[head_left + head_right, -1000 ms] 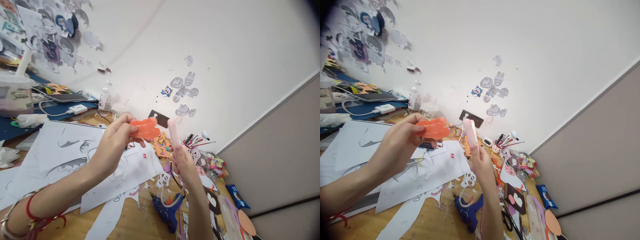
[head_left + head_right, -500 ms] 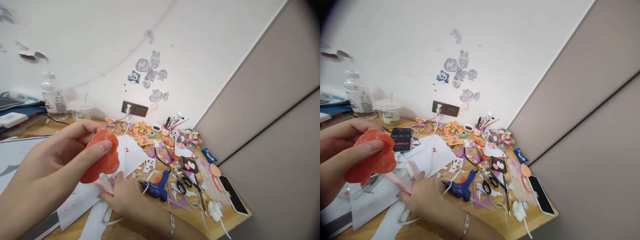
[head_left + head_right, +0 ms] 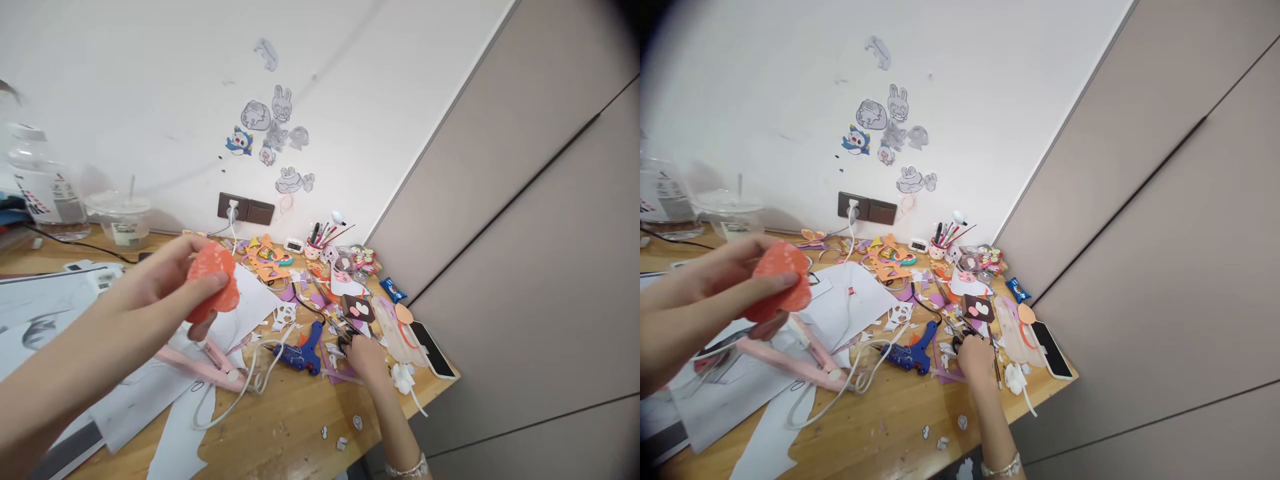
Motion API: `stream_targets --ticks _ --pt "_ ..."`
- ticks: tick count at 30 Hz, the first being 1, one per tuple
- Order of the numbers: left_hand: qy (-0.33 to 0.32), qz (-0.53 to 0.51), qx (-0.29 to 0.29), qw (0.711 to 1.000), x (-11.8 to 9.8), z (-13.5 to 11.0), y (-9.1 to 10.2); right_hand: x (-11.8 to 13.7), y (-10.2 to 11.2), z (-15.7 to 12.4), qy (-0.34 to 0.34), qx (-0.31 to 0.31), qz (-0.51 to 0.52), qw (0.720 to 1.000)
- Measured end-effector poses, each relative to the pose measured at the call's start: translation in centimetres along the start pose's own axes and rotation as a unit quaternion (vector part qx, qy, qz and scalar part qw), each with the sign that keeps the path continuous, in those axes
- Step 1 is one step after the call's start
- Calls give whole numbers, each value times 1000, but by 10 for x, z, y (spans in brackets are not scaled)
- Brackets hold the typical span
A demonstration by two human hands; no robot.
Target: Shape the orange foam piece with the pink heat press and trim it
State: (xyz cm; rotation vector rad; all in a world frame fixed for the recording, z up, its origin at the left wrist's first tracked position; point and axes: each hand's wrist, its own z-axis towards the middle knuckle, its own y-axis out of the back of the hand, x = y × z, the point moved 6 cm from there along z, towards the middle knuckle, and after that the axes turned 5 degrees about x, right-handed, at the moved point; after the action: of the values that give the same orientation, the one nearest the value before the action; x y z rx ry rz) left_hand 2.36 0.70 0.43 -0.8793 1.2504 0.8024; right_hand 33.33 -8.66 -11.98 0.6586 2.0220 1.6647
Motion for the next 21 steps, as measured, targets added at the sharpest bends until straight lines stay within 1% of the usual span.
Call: stream_targets --ticks 2,4,5,8,9,11,12,14,17,18,19,20,21 --pt "45 33 59 997 10 1 -12 -12 -7 4 -11 10 18 1000" --pt "67 41 96 992 17 2 -21 -20 -6 8 -8 15 54 998" --pt "62 42 103 992 18 3 -24 -23 -2 10 -4 17 77 997" --pt "-1 32 110 993 16 4 -29 -31 19 15 30 25 169 985" --pt "-20 23 113 993 15 5 -31 -30 28 16 52 28 206 977" --pt "-39 -3 122 992 15 6 -34 -18 45 12 116 37 285 951" --pt "-45 -15 123 991 15 6 -35 -7 53 7 155 45 323 933" --pt "-47 -37 112 992 16 7 -37 25 66 -10 239 67 383 890" --pt "-55 -63 83 993 16 5 -37 83 82 -43 349 112 430 825" --pt "-63 -67 74 993 14 4 -36 102 87 -54 384 136 440 801" --pt "-73 -69 66 993 13 3 -35 122 90 -67 429 194 461 753" --pt "-83 -73 58 992 11 2 -33 139 92 -79 457 251 462 718" --pt "-92 -79 47 992 9 1 -31 153 95 -89 484 289 452 692"
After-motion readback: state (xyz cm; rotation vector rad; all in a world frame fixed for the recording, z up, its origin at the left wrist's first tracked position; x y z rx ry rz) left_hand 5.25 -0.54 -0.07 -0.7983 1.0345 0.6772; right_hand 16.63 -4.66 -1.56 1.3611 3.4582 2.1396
